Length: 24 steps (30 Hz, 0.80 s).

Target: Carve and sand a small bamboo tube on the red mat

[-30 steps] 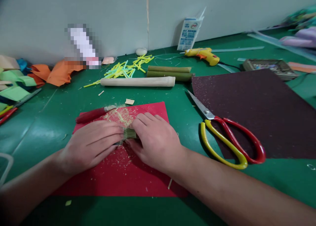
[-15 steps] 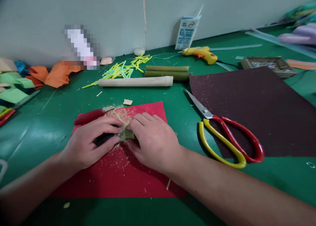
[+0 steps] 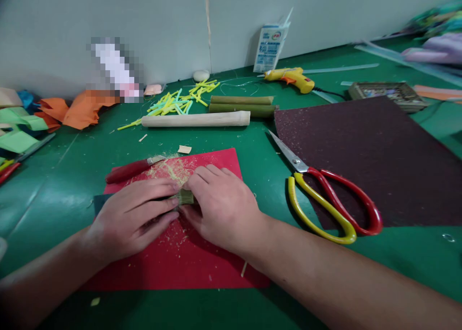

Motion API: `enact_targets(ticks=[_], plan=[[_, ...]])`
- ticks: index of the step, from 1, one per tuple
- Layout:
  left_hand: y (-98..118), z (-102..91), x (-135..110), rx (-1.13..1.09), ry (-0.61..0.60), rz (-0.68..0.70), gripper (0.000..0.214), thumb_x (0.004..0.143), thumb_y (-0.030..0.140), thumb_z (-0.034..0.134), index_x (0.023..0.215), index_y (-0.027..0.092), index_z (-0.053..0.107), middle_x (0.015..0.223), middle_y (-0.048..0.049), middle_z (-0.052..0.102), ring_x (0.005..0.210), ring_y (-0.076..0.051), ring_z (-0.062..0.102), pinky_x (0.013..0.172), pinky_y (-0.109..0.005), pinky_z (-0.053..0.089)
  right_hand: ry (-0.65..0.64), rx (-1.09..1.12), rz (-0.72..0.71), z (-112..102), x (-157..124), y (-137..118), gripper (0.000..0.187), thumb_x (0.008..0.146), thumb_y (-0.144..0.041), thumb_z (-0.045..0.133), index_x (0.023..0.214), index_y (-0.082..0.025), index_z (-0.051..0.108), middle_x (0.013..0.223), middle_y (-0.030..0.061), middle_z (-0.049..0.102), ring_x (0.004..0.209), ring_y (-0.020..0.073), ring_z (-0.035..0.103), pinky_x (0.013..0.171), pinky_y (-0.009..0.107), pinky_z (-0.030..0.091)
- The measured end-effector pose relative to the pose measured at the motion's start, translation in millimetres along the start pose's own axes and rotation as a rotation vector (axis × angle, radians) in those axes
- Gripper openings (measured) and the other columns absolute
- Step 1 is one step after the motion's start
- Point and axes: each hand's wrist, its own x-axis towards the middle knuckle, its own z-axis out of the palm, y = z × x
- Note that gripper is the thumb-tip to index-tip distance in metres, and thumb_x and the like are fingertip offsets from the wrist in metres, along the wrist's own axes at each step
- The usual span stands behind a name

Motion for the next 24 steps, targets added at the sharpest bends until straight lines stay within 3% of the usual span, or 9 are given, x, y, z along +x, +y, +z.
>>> enact_targets(ticks=[2, 10, 13, 16, 22, 24], plan=[[-1.5, 0.4, 0.8, 0.01, 0.014, 0.023, 0.02, 0.081, 0.017, 0.059, 0.101, 0.015, 0.06, 0.104, -0.0072, 0.065, 0.103, -0.019, 0.059, 0.091, -0.035, 0.051, -0.005, -0.005, -0.006, 0.2, 0.5, 0.0, 0.016, 0.08, -0.031, 0.057, 0.088, -0.017, 0.058, 0.084, 0.0043, 0.058, 0.078, 0.0197, 0.049, 0.066, 0.031, 0.035], [-5.6, 3.8, 4.3, -0.195, 0.009, -0.269, 0.014, 0.081, 0.022, 0.061, 0.094, 0.017, 0.063, 0.097, -0.0044, 0.067, 0.09, -0.014, 0.063, 0.083, -0.026, 0.052, 0.006, -0.015, -0.027, 0.3, -0.9, -1.1, 0.017, 0.083, -0.033, 0.055, 0.087, -0.017, 0.058, 0.084, 0.0049, 0.058, 0.078, 0.0199, 0.049, 0.066, 0.032, 0.036], [-5.9, 3.7, 4.1, -0.213, 0.004, -0.301, 0.014, 0.081, 0.023, 0.061, 0.093, 0.017, 0.063, 0.095, -0.0041, 0.067, 0.09, -0.014, 0.063, 0.084, -0.027, 0.052, 0.006, 0.007, -0.035, -0.1, -0.9, -0.3, 0.018, 0.083, -0.033, 0.055, 0.088, -0.016, 0.059, 0.085, 0.0054, 0.059, 0.08, 0.0203, 0.05, 0.068, 0.032, 0.037], [-5.3, 2.3, 2.7, -0.178, 0.009, -0.196, 0.014, 0.082, 0.019, 0.06, 0.095, 0.016, 0.063, 0.099, -0.006, 0.066, 0.092, -0.015, 0.062, 0.084, -0.028, 0.053, -0.002, 0.025, -0.029, -0.4, -0.7, 1.2, 0.017, 0.082, -0.032, 0.056, 0.087, -0.016, 0.059, 0.085, 0.0056, 0.059, 0.081, 0.0204, 0.051, 0.069, 0.032, 0.038], [-3.9, -1.6, -4.0, 0.081, 0.0, 0.141, 0.014, 0.081, 0.011, 0.057, 0.094, 0.014, 0.063, 0.101, -0.007, 0.067, 0.103, -0.021, 0.059, 0.089, -0.036, 0.052, 0.004, 0.037, -0.008, -1.0, 1.8, 2.4, 0.016, 0.08, -0.032, 0.058, 0.087, -0.017, 0.06, 0.082, 0.0047, 0.06, 0.078, 0.0199, 0.052, 0.068, 0.031, 0.038], [-5.8, -1.8, -6.1, 0.107, -0.017, 0.18, 0.016, 0.082, 0.011, 0.056, 0.097, 0.013, 0.062, 0.105, -0.0074, 0.066, 0.105, -0.021, 0.059, 0.091, -0.036, 0.052, 0.007, 0.029, -0.002, -1.1, 2.8, 1.9, 0.016, 0.08, -0.032, 0.058, 0.086, -0.017, 0.06, 0.082, 0.005, 0.06, 0.078, 0.02, 0.052, 0.067, 0.031, 0.038]])
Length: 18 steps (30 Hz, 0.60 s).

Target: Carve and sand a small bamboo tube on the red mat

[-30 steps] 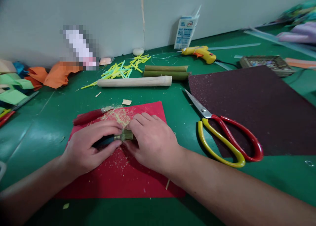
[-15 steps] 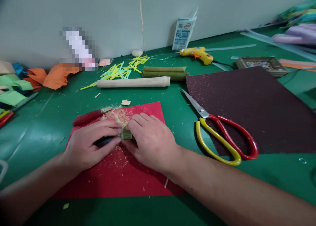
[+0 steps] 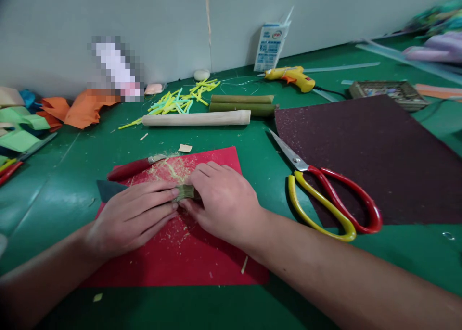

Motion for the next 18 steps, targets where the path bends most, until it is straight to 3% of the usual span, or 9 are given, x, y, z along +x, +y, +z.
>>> enact_targets(ticks=[4, 9, 12, 14, 18], plan=[[-3.8, 3.4, -0.1, -0.046, 0.014, -0.106, 0.021, 0.083, 0.019, 0.059, 0.104, 0.014, 0.06, 0.108, -0.0083, 0.066, 0.103, -0.019, 0.06, 0.093, -0.034, 0.051, 0.003, -0.008, 0.001, 0.4, -0.3, -1.1, 0.016, 0.08, -0.032, 0.059, 0.087, -0.017, 0.06, 0.083, 0.0047, 0.06, 0.079, 0.0201, 0.052, 0.068, 0.031, 0.038], [-4.6, 7.0, 9.1, -0.192, 0.05, -0.347, 0.016, 0.083, 0.026, 0.06, 0.097, 0.019, 0.063, 0.098, -0.004, 0.069, 0.091, -0.015, 0.065, 0.084, -0.029, 0.054, 0.007, -0.032, -0.018, 1.5, -1.4, -0.7, 0.019, 0.082, -0.034, 0.055, 0.087, -0.017, 0.059, 0.083, 0.0054, 0.06, 0.078, 0.0201, 0.052, 0.066, 0.031, 0.038], [-4.3, 5.9, 11.3, -0.234, 0.021, -0.417, 0.015, 0.082, 0.026, 0.06, 0.095, 0.018, 0.064, 0.095, -0.0031, 0.069, 0.087, -0.014, 0.065, 0.081, -0.026, 0.054, -0.005, -0.029, -0.025, 1.7, -1.2, 0.6, 0.02, 0.083, -0.035, 0.054, 0.086, -0.017, 0.059, 0.083, 0.0053, 0.06, 0.079, 0.0205, 0.052, 0.068, 0.032, 0.038], [-3.7, 4.4, 9.1, -0.223, 0.011, -0.38, 0.016, 0.083, 0.025, 0.06, 0.095, 0.017, 0.064, 0.098, -0.0043, 0.069, 0.089, -0.014, 0.065, 0.083, -0.026, 0.054, -0.015, -0.018, -0.022, 1.4, -1.0, 1.6, 0.019, 0.083, -0.035, 0.055, 0.087, -0.017, 0.059, 0.084, 0.0054, 0.06, 0.08, 0.0208, 0.052, 0.068, 0.032, 0.038], [-2.3, 2.2, 2.0, -0.127, 0.011, -0.151, 0.019, 0.082, 0.019, 0.06, 0.1, 0.015, 0.062, 0.107, -0.0073, 0.066, 0.102, -0.018, 0.061, 0.091, -0.033, 0.051, -0.038, 0.005, -0.008, 0.6, -0.7, 2.3, 0.016, 0.081, -0.031, 0.057, 0.088, -0.017, 0.06, 0.084, 0.0049, 0.06, 0.081, 0.0204, 0.052, 0.07, 0.032, 0.038]])
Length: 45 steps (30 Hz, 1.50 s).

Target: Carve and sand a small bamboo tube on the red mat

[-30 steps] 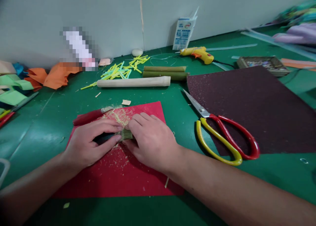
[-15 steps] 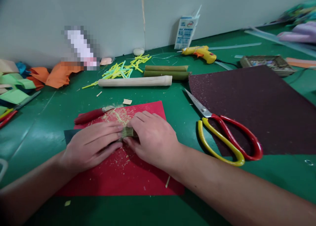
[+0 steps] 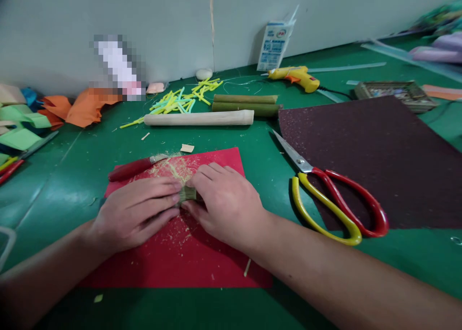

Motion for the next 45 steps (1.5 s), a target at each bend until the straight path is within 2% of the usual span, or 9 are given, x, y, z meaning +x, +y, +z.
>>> enact_targets(ticks=[2, 8, 14, 16, 23, 28, 35, 39, 45], plan=[[-0.4, 0.0, -0.5, 0.022, -0.001, 0.043, 0.02, 0.082, 0.018, 0.06, 0.102, 0.015, 0.062, 0.108, -0.0072, 0.066, 0.105, -0.019, 0.059, 0.093, -0.035, 0.05, 0.003, -0.005, 0.005, 0.1, 0.0, -0.5, 0.016, 0.081, -0.031, 0.058, 0.089, -0.017, 0.06, 0.084, 0.005, 0.06, 0.081, 0.0204, 0.053, 0.071, 0.032, 0.039], [-0.5, 1.5, 7.7, -0.095, 0.033, -0.196, 0.014, 0.083, 0.023, 0.059, 0.096, 0.019, 0.064, 0.097, -0.0044, 0.069, 0.09, -0.015, 0.065, 0.083, -0.029, 0.055, 0.029, -0.048, -0.013, 0.8, -0.2, -2.3, 0.018, 0.082, -0.034, 0.055, 0.086, -0.017, 0.059, 0.084, 0.006, 0.06, 0.079, 0.0205, 0.052, 0.068, 0.031, 0.038], [5.0, 0.1, -1.6, 0.059, -0.005, 0.05, 0.021, 0.08, 0.018, 0.062, 0.101, 0.014, 0.062, 0.107, -0.0062, 0.066, 0.105, -0.019, 0.059, 0.096, -0.033, 0.049, 0.03, -0.024, -0.003, 0.1, -0.2, -1.8, 0.016, 0.08, -0.031, 0.058, 0.088, -0.017, 0.06, 0.083, 0.0048, 0.06, 0.08, 0.0202, 0.052, 0.069, 0.031, 0.038], [3.8, 0.5, -1.6, 0.062, -0.01, 0.059, 0.021, 0.081, 0.017, 0.062, 0.101, 0.013, 0.062, 0.109, -0.0063, 0.066, 0.105, -0.018, 0.059, 0.097, -0.032, 0.048, 0.032, -0.027, -0.006, 0.4, 0.2, -2.1, 0.017, 0.08, -0.031, 0.058, 0.088, -0.017, 0.06, 0.084, 0.0051, 0.06, 0.081, 0.0206, 0.052, 0.07, 0.032, 0.039], [-3.2, 0.3, 12.1, -0.12, 0.038, -0.226, 0.015, 0.083, 0.026, 0.061, 0.093, 0.016, 0.065, 0.092, -0.0022, 0.07, 0.087, -0.013, 0.065, 0.081, -0.023, 0.053, 0.054, -0.055, -0.035, 1.7, -0.8, -3.4, 0.018, 0.081, -0.033, 0.057, 0.087, -0.016, 0.059, 0.083, 0.0054, 0.059, 0.079, 0.0205, 0.051, 0.067, 0.032, 0.038], [-0.1, -12.8, 9.8, -0.142, 0.174, -0.376, 0.013, 0.081, 0.022, 0.062, 0.093, 0.018, 0.066, 0.095, -0.0005, 0.07, 0.088, -0.011, 0.065, 0.085, -0.021, 0.051, 0.066, -0.052, -0.055, 3.5, -4.3, -4.3, 0.019, 0.081, -0.034, 0.057, 0.086, -0.016, 0.059, 0.084, 0.0054, 0.06, 0.078, 0.0203, 0.051, 0.066, 0.032, 0.038], [5.3, -11.6, 1.2, -0.087, 0.01, -0.186, 0.019, 0.08, 0.025, 0.063, 0.098, 0.017, 0.063, 0.101, -0.0042, 0.068, 0.097, -0.015, 0.063, 0.088, -0.026, 0.051, 0.043, -0.036, -0.029, 1.7, -5.0, -6.5, 0.02, 0.081, -0.033, 0.056, 0.091, -0.016, 0.06, 0.088, 0.0065, 0.061, 0.082, 0.0219, 0.051, 0.069, 0.034, 0.039], [4.8, -5.6, -0.6, -0.067, 0.023, -0.077, 0.02, 0.08, 0.023, 0.064, 0.099, 0.018, 0.062, 0.103, -0.0054, 0.067, 0.098, -0.016, 0.062, 0.09, -0.03, 0.051, 0.019, -0.052, -0.011, -0.2, -7.0, -8.0, 0.024, 0.082, -0.033, 0.053, 0.095, -0.015, 0.061, 0.09, 0.0075, 0.06, 0.085, 0.0235, 0.051, 0.073, 0.036, 0.04], [2.1, -2.7, 8.9, -0.135, -0.044, -0.218, 0.014, 0.085, 0.025, 0.057, 0.094, 0.019, 0.064, 0.098, -0.0036, 0.068, 0.091, -0.015, 0.064, 0.084, -0.027, 0.052, -0.018, -0.048, -0.025, 0.4, -7.9, -8.4, 0.022, 0.082, -0.032, 0.053, 0.094, -0.015, 0.06, 0.09, 0.0076, 0.06, 0.085, 0.023, 0.051, 0.073, 0.035, 0.039]])
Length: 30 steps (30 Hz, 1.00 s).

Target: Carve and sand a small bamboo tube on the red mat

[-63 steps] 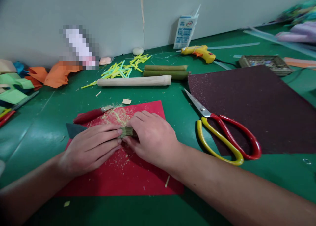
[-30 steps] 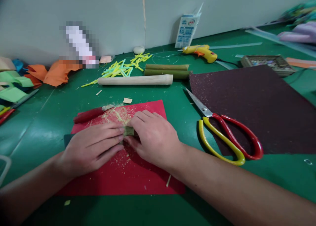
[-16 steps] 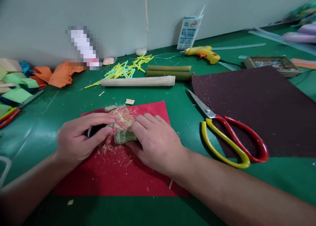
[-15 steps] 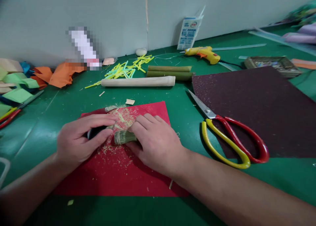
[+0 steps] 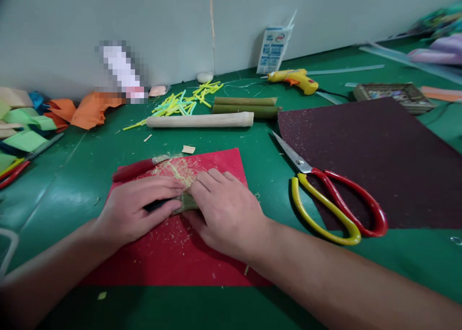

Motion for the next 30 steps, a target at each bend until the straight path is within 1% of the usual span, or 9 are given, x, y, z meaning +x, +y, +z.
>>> enact_targets(ticks=[3, 8, 14, 18, 21, 23, 26, 28, 30], plan=[[1.2, -0.5, -2.7, 0.003, 0.015, -0.002, 0.013, 0.084, 0.025, 0.058, 0.093, 0.018, 0.064, 0.096, -0.003, 0.069, 0.087, -0.014, 0.065, 0.081, -0.025, 0.053, -0.011, 0.003, 0.009, 0.2, 0.8, 0.9, 0.022, 0.081, -0.033, 0.055, 0.093, -0.016, 0.06, 0.09, 0.0072, 0.06, 0.084, 0.0227, 0.051, 0.072, 0.035, 0.039], [3.4, -1.4, -12.8, 0.136, 0.081, 0.156, 0.02, 0.078, 0.021, 0.065, 0.098, 0.018, 0.063, 0.1, -0.0043, 0.068, 0.095, -0.016, 0.063, 0.091, -0.03, 0.05, -0.017, 0.007, 0.01, 1.2, 2.2, 2.1, 0.022, 0.082, -0.034, 0.053, 0.092, -0.016, 0.06, 0.088, 0.0066, 0.059, 0.084, 0.0222, 0.051, 0.073, 0.035, 0.039], [-4.6, -0.9, 0.3, 0.041, 0.029, 0.019, 0.014, 0.086, 0.025, 0.055, 0.093, 0.018, 0.065, 0.095, -0.0032, 0.07, 0.089, -0.015, 0.065, 0.083, -0.027, 0.052, 0.024, -0.033, 0.003, 1.3, 1.1, -0.6, 0.02, 0.08, -0.033, 0.057, 0.089, -0.016, 0.06, 0.087, 0.007, 0.06, 0.082, 0.0227, 0.052, 0.07, 0.034, 0.04], [-4.4, -8.2, -0.2, 0.086, 0.144, -0.048, 0.014, 0.083, 0.022, 0.059, 0.095, 0.019, 0.065, 0.097, -0.0024, 0.069, 0.093, -0.014, 0.063, 0.088, -0.025, 0.05, 0.081, -0.052, -0.023, -2.0, 0.1, -1.1, 0.022, 0.08, -0.034, 0.057, 0.09, -0.015, 0.061, 0.088, 0.0081, 0.063, 0.081, 0.0237, 0.054, 0.069, 0.035, 0.041], [0.3, -14.0, -5.1, 0.084, 0.195, -0.079, 0.017, 0.081, 0.021, 0.061, 0.098, 0.019, 0.064, 0.103, -0.0023, 0.068, 0.097, -0.014, 0.063, 0.09, -0.025, 0.048, 0.135, -0.102, -0.037, -6.7, -0.5, -2.3, 0.022, 0.079, -0.033, 0.058, 0.09, -0.014, 0.061, 0.091, 0.0096, 0.065, 0.083, 0.0253, 0.057, 0.071, 0.037, 0.041], [3.5, -16.4, -6.7, 0.077, 0.223, -0.069, 0.02, 0.08, 0.02, 0.062, 0.1, 0.018, 0.064, 0.104, -0.0027, 0.067, 0.098, -0.014, 0.062, 0.091, -0.024, 0.048, 0.149, -0.122, -0.021, -10.9, -0.6, -4.1, 0.02, 0.079, -0.032, 0.057, 0.089, -0.014, 0.06, 0.085, 0.0088, 0.066, 0.078, 0.0251, 0.059, 0.07, 0.037, 0.041], [6.8, -20.0, -5.2, 0.036, 0.271, -0.075, 0.022, 0.079, 0.019, 0.063, 0.101, 0.019, 0.063, 0.105, -0.0021, 0.067, 0.099, -0.014, 0.062, 0.092, -0.025, 0.048, 0.139, -0.061, 0.123, -18.7, 1.3, -6.8, 0.022, 0.079, -0.036, 0.056, 0.089, -0.016, 0.058, 0.072, 0.0048, 0.065, 0.064, 0.0219, 0.059, 0.06, 0.034, 0.04], [8.1, -24.6, -2.4, -0.018, 0.304, -0.124, 0.021, 0.08, 0.019, 0.062, 0.101, 0.021, 0.064, 0.105, -0.0008, 0.067, 0.098, -0.015, 0.062, 0.092, -0.027, 0.048, 0.087, 0.117, 0.3, -24.2, 4.4, -7.4, 0.025, 0.078, -0.04, 0.056, 0.093, -0.02, 0.056, 0.073, 0.0019, 0.064, 0.061, 0.0188, 0.057, 0.053, 0.03, 0.039], [9.2, -31.1, 1.2, -0.083, 0.339, -0.211, 0.019, 0.082, 0.023, 0.06, 0.1, 0.023, 0.064, 0.104, 0.0002, 0.067, 0.097, -0.015, 0.062, 0.091, -0.029, 0.049, 0.015, 0.386, 0.451, -29.0, 8.1, -6.6, 0.026, 0.08, -0.043, 0.054, 0.095, -0.023, 0.056, 0.08, 0.0001, 0.065, 0.066, 0.017, 0.058, 0.053, 0.027, 0.04]])
